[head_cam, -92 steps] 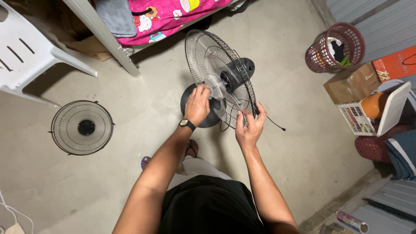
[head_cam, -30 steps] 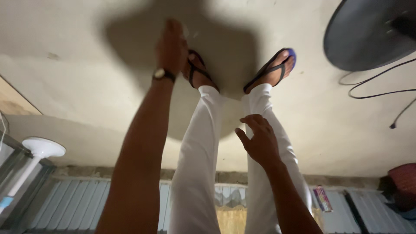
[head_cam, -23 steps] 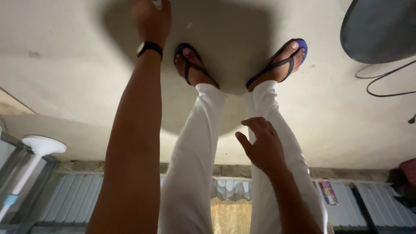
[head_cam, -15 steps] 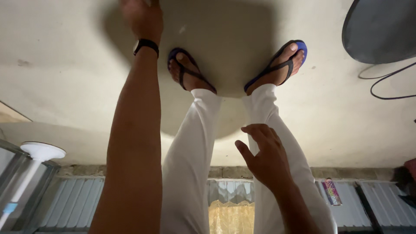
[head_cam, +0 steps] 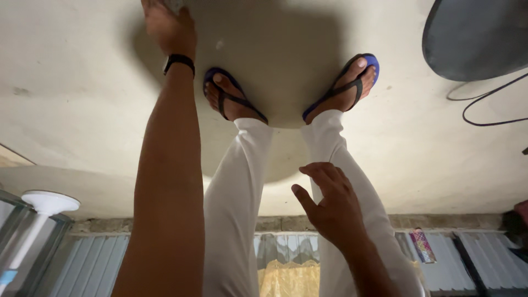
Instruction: The person assembles a standing fan by attaching the front grille, fan blades, and rear grille to the motor housing. They secure each component by hand, aligning and tightening the parts in sequence.
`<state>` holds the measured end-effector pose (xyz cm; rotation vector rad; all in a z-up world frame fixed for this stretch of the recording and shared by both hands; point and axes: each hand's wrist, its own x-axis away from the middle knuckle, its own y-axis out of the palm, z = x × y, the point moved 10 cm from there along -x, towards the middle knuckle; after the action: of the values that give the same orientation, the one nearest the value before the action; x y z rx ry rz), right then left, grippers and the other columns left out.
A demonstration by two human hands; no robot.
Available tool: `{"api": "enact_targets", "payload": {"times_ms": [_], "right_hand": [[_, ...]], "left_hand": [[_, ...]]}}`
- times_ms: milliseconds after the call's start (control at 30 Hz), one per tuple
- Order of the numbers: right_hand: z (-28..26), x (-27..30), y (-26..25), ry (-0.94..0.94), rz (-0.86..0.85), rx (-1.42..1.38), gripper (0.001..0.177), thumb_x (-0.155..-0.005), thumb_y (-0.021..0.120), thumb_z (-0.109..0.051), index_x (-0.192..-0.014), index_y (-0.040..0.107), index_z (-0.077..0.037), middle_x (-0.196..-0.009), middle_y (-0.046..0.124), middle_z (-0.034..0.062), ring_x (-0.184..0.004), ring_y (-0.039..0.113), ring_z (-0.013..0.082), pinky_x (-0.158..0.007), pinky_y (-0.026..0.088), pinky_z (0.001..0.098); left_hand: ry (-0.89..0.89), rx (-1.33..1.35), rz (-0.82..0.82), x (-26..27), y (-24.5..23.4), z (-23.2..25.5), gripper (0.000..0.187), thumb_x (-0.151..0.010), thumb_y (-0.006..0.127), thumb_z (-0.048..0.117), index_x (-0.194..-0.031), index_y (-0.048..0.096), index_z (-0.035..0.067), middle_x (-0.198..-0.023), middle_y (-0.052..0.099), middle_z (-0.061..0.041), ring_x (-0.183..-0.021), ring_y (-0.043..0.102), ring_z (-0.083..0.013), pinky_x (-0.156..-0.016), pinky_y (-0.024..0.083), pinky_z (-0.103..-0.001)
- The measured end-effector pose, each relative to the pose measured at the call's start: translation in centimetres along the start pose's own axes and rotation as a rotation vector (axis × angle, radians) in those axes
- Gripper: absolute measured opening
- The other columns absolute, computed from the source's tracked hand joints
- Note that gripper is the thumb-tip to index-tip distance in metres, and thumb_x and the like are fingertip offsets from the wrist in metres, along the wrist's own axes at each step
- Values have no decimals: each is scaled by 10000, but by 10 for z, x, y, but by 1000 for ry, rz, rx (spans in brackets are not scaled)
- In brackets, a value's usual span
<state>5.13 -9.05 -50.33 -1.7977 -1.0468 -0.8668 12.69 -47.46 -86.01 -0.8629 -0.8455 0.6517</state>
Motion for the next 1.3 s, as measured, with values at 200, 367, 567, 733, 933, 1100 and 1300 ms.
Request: {"api": "enact_targets", "payload": {"times_ms": [200, 367, 567, 733, 933, 1100, 1300], "right_hand": [[9, 4, 6, 30, -10, 13, 356, -857, 742, -269, -1156, 692, -82, -1218, 671, 80, -1168, 610, 298, -973, 478, 443], [11, 9, 14, -9, 21, -11, 352, -881, 728, -280, -1166, 691, -75, -1228, 670, 90, -1192, 607, 299, -1010, 469, 438], [5, 43, 8, -57, 82, -13, 359, -902, 716, -302, -1182, 691, -79, -1228, 671, 118, -1189, 602, 317, -1028, 465, 440], [-20, 113, -32, -194, 198, -9, 355, -909, 731, -285, -1179, 695, -58, -1232, 671, 154, -1186, 592, 358, -1005, 451, 469], [-49, 229, -138, -132, 312, -174, 348, -897, 698, -290, -1162, 692, -64, -1151, 696, 99, -894, 679, 286, -842, 559, 406], [-70, 336, -223, -207, 533, -78, 297, -896, 713, -262, -1125, 724, -73, -1084, 720, 78, -827, 692, 263, -974, 481, 422], [-67, 455, -312, -301, 956, 9, 230, -838, 749, -230, -1015, 747, -82, -1002, 733, 85, -967, 675, 300, -850, 472, 423]], "left_hand": [[85, -50, 59, 3, -24, 26, 723, -813, 853, 172, -1416, 465, 78, -1454, 493, -133, -1122, 671, -343, -945, 607, -414], [14, -119, 15, 38, -61, 54, 923, -753, 930, 259, -1469, 375, 86, -1459, 463, -145, -1161, 624, -383, -919, 565, -466], [16, -165, -68, 123, -123, 94, 823, -787, 876, 291, -1454, 441, 83, -1453, 469, -226, -1184, 581, -440, -907, 516, -508], [-3, -150, -497, 198, -125, 90, 553, -1019, 565, 543, -1243, 645, 45, -1238, 666, -255, -1149, 619, -446, -980, 499, -549], [324, -99, -651, 270, -177, 143, 566, -846, 733, 510, -1186, 705, 59, -1178, 725, -197, -1104, 666, -381, -956, 531, -487], [85, 33, -734, 313, -245, 227, 435, -896, 706, 415, -1182, 701, 87, -1177, 720, -132, -1096, 670, -330, -934, 537, -487], [558, -39, -682, 354, -298, 396, 445, -837, 761, 429, -1086, 729, 62, -1098, 743, -129, -1019, 690, -310, -879, 551, -453]]}}
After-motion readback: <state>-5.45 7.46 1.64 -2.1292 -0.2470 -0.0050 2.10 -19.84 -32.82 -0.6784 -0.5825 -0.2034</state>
